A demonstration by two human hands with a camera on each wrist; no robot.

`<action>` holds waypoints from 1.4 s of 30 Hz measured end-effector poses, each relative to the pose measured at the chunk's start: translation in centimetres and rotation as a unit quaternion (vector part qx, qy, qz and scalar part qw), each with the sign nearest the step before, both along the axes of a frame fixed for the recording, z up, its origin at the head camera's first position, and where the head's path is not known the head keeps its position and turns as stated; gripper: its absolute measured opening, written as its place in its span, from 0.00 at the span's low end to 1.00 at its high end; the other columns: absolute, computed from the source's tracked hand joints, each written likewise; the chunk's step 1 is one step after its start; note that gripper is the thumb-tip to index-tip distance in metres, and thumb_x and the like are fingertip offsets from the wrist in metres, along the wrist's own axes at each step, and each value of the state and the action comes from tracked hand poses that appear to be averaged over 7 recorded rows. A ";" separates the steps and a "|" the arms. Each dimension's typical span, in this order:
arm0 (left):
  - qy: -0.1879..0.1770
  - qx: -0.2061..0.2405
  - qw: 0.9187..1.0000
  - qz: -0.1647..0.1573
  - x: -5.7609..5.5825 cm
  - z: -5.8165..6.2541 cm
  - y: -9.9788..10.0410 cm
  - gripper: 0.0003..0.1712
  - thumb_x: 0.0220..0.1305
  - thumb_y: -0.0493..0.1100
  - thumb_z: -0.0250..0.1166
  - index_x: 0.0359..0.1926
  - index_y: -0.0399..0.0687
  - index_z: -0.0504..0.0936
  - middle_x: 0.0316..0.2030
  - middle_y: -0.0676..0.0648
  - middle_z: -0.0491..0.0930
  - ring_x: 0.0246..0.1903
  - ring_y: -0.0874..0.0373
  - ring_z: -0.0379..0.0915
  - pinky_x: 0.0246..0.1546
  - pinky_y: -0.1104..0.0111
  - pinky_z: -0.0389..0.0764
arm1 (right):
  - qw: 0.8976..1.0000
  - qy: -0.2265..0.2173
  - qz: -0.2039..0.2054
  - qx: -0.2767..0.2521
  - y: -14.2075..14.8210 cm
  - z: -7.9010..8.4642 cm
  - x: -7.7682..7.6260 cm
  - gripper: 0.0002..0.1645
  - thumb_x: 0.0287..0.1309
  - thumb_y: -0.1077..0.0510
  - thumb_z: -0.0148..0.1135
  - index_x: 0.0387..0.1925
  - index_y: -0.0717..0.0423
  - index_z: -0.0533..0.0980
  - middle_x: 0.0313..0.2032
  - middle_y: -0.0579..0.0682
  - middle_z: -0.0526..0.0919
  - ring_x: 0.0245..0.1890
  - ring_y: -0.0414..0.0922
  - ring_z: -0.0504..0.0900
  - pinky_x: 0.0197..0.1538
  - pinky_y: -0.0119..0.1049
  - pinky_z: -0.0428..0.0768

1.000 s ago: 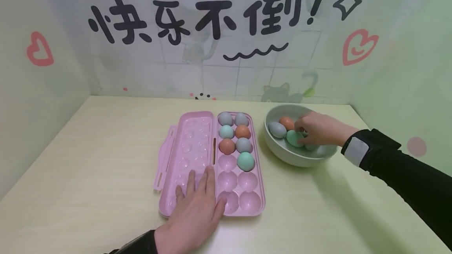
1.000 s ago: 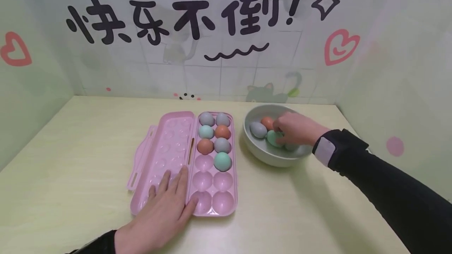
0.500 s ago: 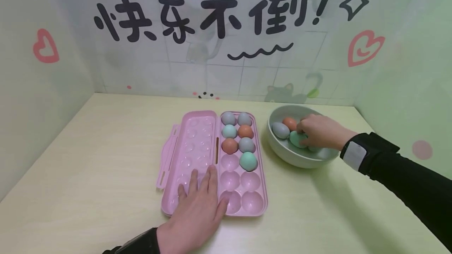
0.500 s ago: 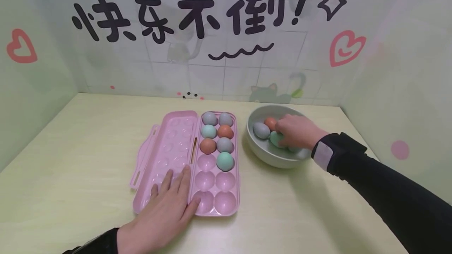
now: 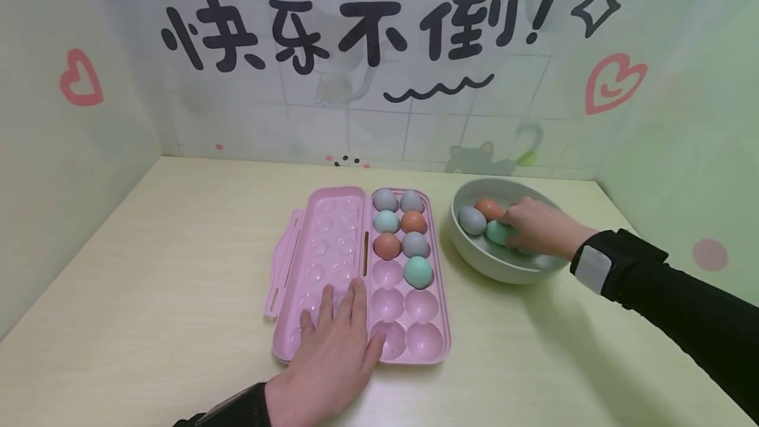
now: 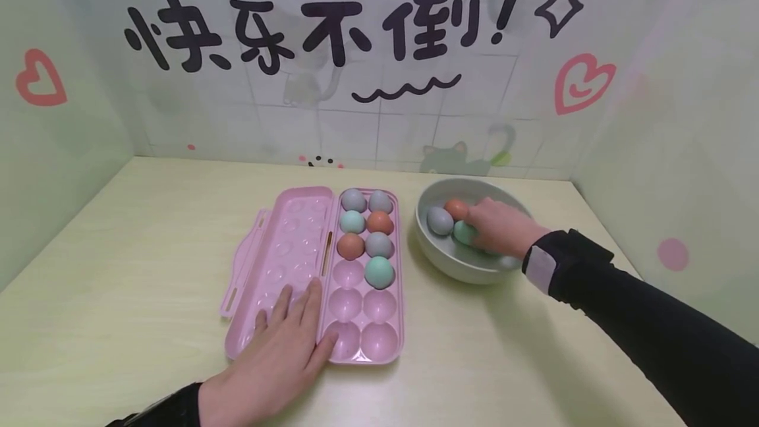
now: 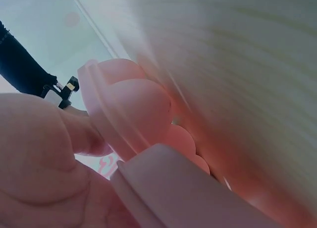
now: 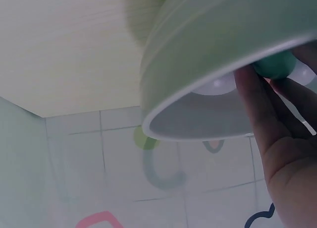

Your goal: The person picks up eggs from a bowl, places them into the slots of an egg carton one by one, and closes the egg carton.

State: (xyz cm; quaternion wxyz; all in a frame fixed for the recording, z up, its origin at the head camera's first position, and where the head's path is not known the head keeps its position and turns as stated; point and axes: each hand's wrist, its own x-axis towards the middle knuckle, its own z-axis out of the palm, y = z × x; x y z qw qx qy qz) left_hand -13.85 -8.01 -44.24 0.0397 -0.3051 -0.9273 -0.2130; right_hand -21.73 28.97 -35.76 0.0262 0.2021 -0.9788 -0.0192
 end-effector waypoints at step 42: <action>0.005 0.006 1.000 -0.002 0.0 0.0 0.0 0.40 0.75 0.54 0.50 0.73 0.27 0.53 0.69 0.33 0.61 0.68 0.28 0.47 0.54 0.28 0.54 | 0.999 0.035 -0.013 -0.025 -0.9 0.6 0.6 0.21 0.38 0.68 0.69 0.40 0.56 0.79 0.30 0.48 0.74 0.28 0.45 0.71 0.33 0.40 0.72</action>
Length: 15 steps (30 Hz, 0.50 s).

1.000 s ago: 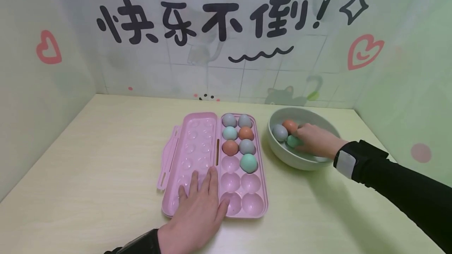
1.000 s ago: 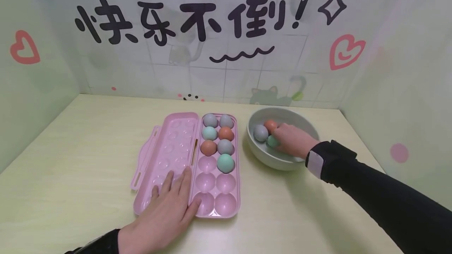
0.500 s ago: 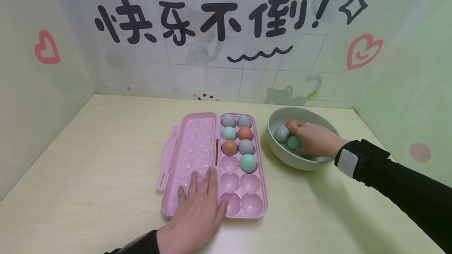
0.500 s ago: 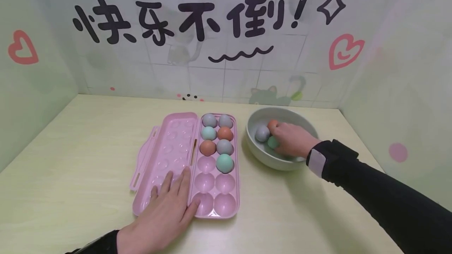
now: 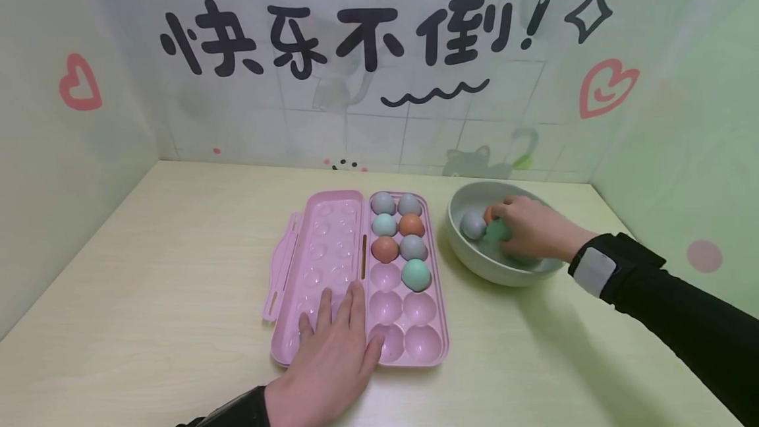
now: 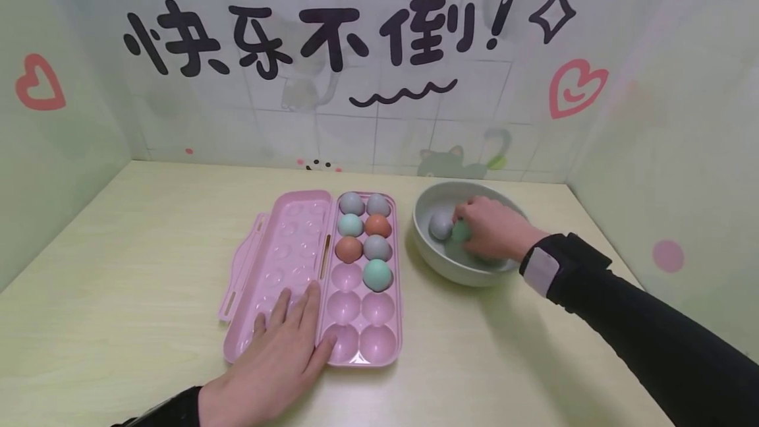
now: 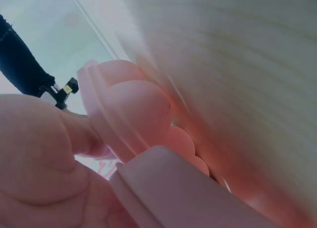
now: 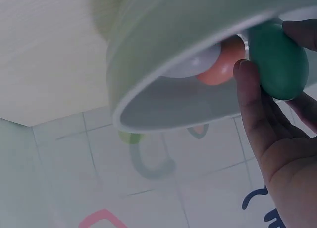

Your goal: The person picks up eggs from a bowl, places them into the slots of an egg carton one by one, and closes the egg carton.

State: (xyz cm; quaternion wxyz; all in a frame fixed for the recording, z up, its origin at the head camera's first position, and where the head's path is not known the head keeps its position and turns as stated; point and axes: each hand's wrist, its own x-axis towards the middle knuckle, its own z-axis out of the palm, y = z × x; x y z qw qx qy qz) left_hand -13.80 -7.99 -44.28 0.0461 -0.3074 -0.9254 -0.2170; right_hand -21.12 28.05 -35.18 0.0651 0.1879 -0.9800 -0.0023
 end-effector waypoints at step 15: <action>0.005 0.004 1.000 -0.004 0.0 -0.5 -0.1 0.40 0.75 0.53 0.50 0.72 0.27 0.53 0.69 0.33 0.60 0.68 0.27 0.47 0.53 0.27 0.54 | 0.996 0.070 0.014 -0.051 -1.3 3.0 1.3 0.23 0.50 0.52 0.75 0.43 0.64 0.80 0.35 0.52 0.79 0.32 0.47 0.75 0.32 0.40 0.75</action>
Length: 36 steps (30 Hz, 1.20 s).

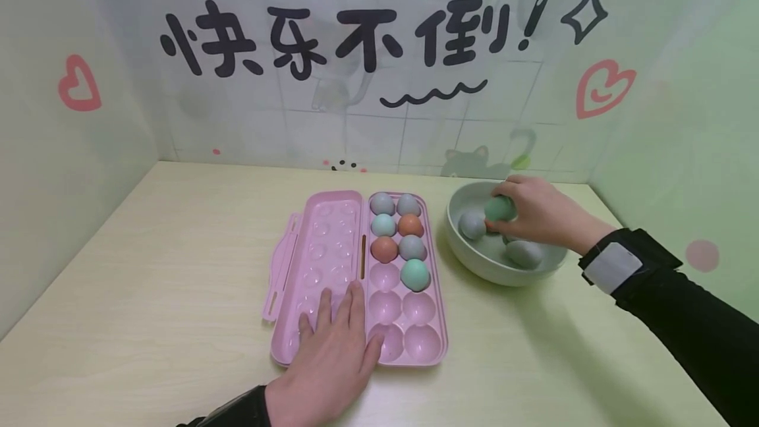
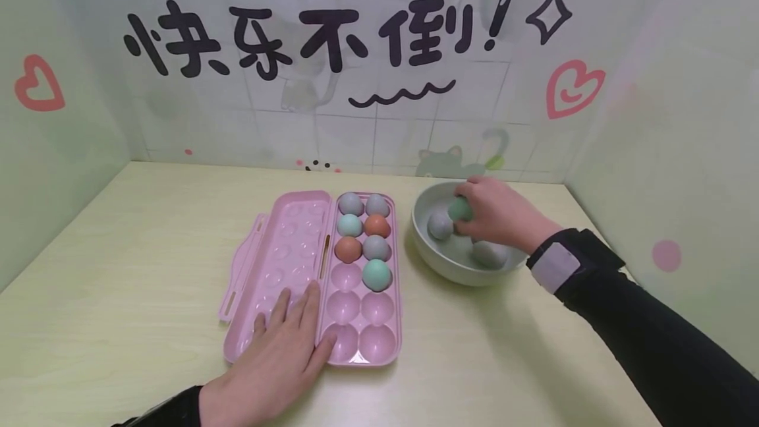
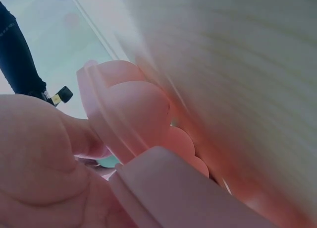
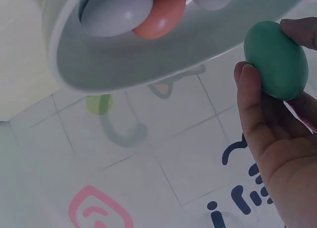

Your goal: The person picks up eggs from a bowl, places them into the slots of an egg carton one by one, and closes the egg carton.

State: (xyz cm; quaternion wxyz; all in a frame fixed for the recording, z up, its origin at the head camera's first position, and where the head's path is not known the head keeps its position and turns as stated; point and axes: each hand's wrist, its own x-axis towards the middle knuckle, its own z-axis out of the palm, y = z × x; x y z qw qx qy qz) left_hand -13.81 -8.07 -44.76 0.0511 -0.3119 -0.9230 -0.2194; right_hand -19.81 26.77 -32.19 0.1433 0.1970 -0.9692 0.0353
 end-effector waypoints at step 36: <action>0.017 0.005 1.000 0.013 0.1 -0.6 0.1 0.39 0.74 0.52 0.50 0.72 0.28 0.55 0.69 0.34 0.61 0.68 0.28 0.48 0.55 0.28 0.54 | 0.991 0.076 0.087 -0.071 -7.5 0.6 2.6 0.19 0.48 0.62 0.73 0.43 0.59 0.78 0.35 0.48 0.79 0.30 0.42 0.76 0.34 0.37 0.77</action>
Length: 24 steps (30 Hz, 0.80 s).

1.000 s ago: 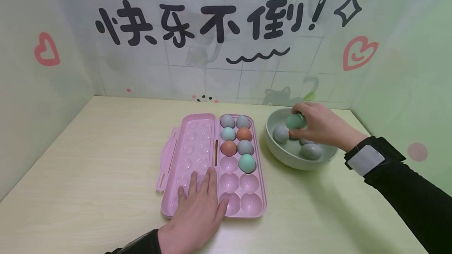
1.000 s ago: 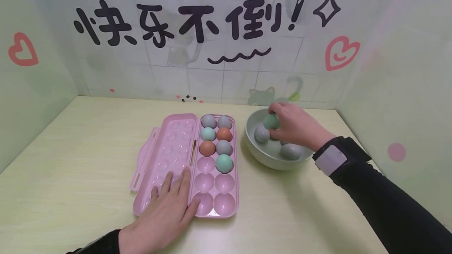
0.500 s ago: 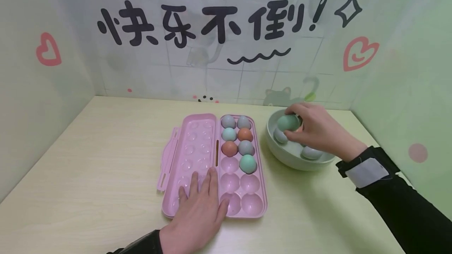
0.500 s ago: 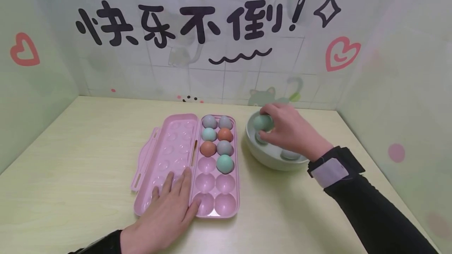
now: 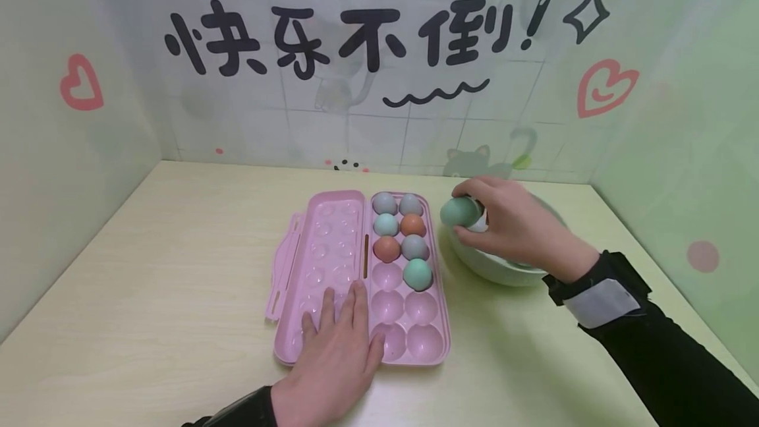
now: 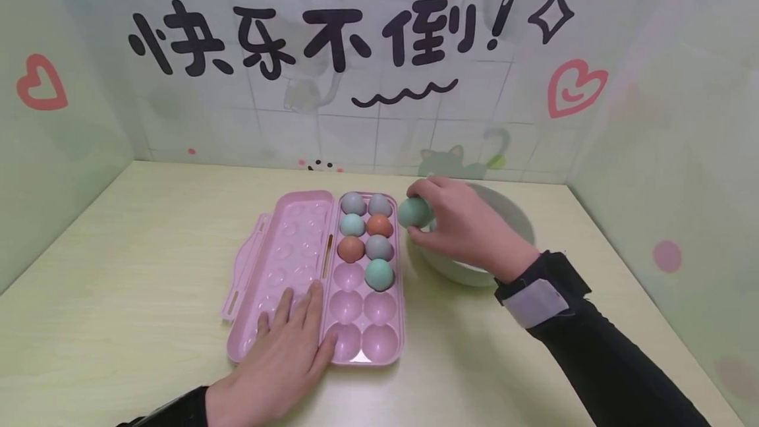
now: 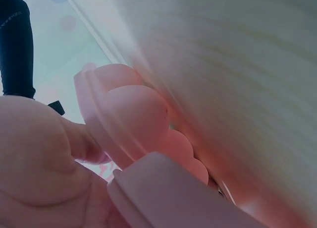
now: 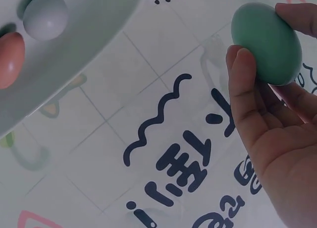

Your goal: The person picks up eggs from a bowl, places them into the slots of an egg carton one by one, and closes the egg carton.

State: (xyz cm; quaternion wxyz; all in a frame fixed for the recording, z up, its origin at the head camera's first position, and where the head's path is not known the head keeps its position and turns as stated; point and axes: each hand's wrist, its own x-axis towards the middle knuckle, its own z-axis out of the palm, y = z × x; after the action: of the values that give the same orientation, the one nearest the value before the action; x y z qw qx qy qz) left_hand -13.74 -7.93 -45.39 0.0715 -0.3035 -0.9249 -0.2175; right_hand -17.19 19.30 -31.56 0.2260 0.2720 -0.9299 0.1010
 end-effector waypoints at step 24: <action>-0.017 -0.010 1.000 -0.002 -0.1 0.8 -0.4 0.38 0.75 0.53 0.48 0.72 0.28 0.55 0.70 0.34 0.59 0.68 0.28 0.47 0.55 0.29 0.54 | 0.990 -0.117 0.077 -0.022 -5.8 -1.7 -0.1 0.20 0.48 0.63 0.75 0.43 0.58 0.76 0.32 0.42 0.77 0.29 0.40 0.74 0.34 0.32 0.76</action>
State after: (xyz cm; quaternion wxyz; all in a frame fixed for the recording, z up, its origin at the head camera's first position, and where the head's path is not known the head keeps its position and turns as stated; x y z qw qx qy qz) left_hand -13.83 -8.31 -44.55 0.0521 -0.3023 -0.9275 -0.2135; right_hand -17.28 13.53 -33.30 0.1133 0.3243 -0.9237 0.1695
